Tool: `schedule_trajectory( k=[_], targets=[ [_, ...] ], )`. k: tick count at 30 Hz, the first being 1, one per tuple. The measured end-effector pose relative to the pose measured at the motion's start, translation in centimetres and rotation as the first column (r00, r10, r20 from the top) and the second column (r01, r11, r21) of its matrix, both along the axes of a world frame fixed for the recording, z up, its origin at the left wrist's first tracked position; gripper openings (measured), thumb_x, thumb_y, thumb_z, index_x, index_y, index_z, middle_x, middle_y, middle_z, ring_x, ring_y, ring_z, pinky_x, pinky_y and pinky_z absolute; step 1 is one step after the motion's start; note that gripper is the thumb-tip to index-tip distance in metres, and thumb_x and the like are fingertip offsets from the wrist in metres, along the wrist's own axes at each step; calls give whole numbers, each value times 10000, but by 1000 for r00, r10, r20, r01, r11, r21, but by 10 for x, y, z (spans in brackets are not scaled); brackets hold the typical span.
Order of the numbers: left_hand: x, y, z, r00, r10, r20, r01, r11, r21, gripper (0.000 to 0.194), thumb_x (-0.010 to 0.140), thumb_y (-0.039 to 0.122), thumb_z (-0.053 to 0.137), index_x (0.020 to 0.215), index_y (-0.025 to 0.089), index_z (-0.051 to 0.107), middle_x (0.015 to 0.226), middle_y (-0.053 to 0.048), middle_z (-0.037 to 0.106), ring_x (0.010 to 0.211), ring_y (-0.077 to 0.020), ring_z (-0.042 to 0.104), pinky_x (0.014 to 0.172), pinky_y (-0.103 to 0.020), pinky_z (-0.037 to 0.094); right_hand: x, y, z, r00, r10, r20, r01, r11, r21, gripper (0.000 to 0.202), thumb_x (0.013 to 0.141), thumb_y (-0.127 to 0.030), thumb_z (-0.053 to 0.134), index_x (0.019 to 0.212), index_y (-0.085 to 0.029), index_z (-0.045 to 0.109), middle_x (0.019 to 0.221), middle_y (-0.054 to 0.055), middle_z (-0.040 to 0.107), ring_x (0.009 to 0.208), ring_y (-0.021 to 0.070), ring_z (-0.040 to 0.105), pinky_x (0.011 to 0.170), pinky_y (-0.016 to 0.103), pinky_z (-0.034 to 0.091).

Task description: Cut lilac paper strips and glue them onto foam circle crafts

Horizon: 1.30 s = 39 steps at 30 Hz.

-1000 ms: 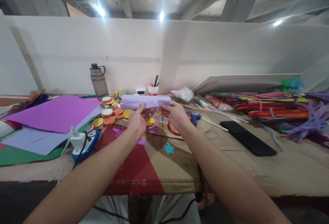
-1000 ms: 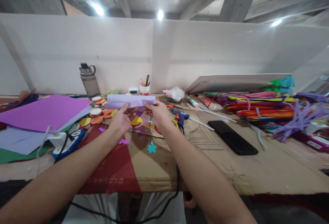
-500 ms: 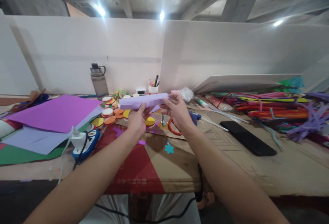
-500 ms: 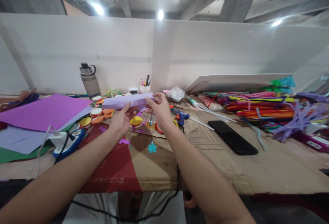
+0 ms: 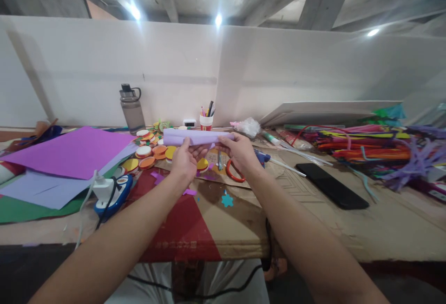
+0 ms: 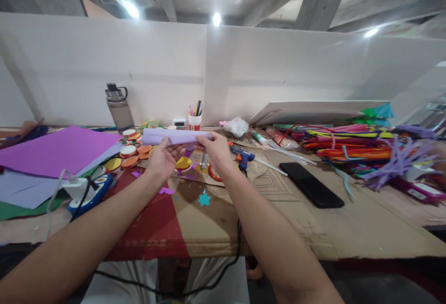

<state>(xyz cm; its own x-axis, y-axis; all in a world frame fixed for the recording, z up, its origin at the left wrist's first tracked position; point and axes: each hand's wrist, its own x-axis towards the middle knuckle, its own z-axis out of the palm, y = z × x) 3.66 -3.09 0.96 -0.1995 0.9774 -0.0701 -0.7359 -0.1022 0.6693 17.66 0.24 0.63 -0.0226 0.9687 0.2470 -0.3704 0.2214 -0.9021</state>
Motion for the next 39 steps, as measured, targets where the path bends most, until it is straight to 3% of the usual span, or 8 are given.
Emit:
schedule_trajectory(
  k=[6, 9, 13, 17, 24, 32, 35, 39],
  targets=[
    [0, -1, -3, 998, -70, 0, 70, 997, 33, 386, 846, 455, 560, 1063, 143, 628, 857, -111, 714, 745, -209, 697, 654, -310, 559, 3, 10, -13, 946, -203, 254, 175, 976, 128, 186, 674, -303, 709, 744, -176, 591, 701, 2, 644, 634, 152, 650, 641, 313, 573],
    [1, 0, -7, 999, -36, -38, 36, 999, 8, 375, 748, 378, 699, 1054, 174, 625, 839, -64, 712, 694, -186, 684, 619, -290, 553, 3, 9, -14, 881, -287, 376, 227, 954, 196, 190, 687, -328, 685, 716, -178, 572, 665, 4, 642, 611, 167, 648, 600, 306, 545],
    [2, 5, -13, 997, -47, -61, 43, 998, -54, 241, 739, 239, 705, 940, 129, 629, 716, -67, 688, 617, -170, 662, 556, -265, 535, 0, 1, -10, 794, -384, 471, 273, 918, 288, 187, 685, -329, 676, 704, -188, 554, 657, 2, 643, 609, 171, 635, 584, 290, 506],
    [3, 7, -15, 999, -20, -39, 19, 999, -45, 151, 760, 168, 675, 899, 128, 634, 724, -63, 693, 610, -160, 665, 541, -251, 530, 1, 0, -10, 806, -386, 449, 272, 915, 297, 188, 694, -334, 674, 708, -196, 546, 665, 1, 632, 589, 171, 627, 570, 294, 497],
    [1, 6, -15, 993, 7, -118, -13, 999, -48, 270, 684, 211, 767, 930, 156, 670, 837, -69, 719, 650, -154, 679, 500, -213, 491, 2, 6, -16, 859, -341, 382, 242, 928, 283, 203, 698, -347, 674, 775, -191, 568, 750, 5, 620, 672, 162, 613, 623, 309, 535],
    [-1, 6, -15, 980, 63, -189, -74, 996, -52, 297, 682, 270, 769, 934, 157, 661, 808, -57, 714, 644, -154, 677, 453, -191, 435, -1, 6, -14, 924, -293, 244, 251, 949, 189, 403, 637, -311, 706, 948, -214, 469, 877, -11, 572, 634, 134, 621, 566, 304, 566],
    [-3, 7, -14, 987, 55, -150, -61, 998, -35, 289, 705, 254, 745, 955, 154, 639, 815, -55, 708, 645, -159, 679, 477, -208, 465, 1, 8, -15, 917, -322, 234, 285, 942, 177, 440, 631, -305, 700, 985, -223, 453, 945, 12, 581, 709, 152, 632, 613, 314, 564],
    [-6, 8, -11, 997, -8, -74, 5, 999, -48, 221, 763, 227, 674, 962, 148, 618, 809, -59, 702, 608, -160, 670, 520, -250, 515, 2, 6, -13, 855, -440, 273, 359, 884, 301, 436, 638, -278, 694, 1007, -227, 466, 1032, 50, 595, 917, 198, 612, 772, 342, 537]
  ],
)
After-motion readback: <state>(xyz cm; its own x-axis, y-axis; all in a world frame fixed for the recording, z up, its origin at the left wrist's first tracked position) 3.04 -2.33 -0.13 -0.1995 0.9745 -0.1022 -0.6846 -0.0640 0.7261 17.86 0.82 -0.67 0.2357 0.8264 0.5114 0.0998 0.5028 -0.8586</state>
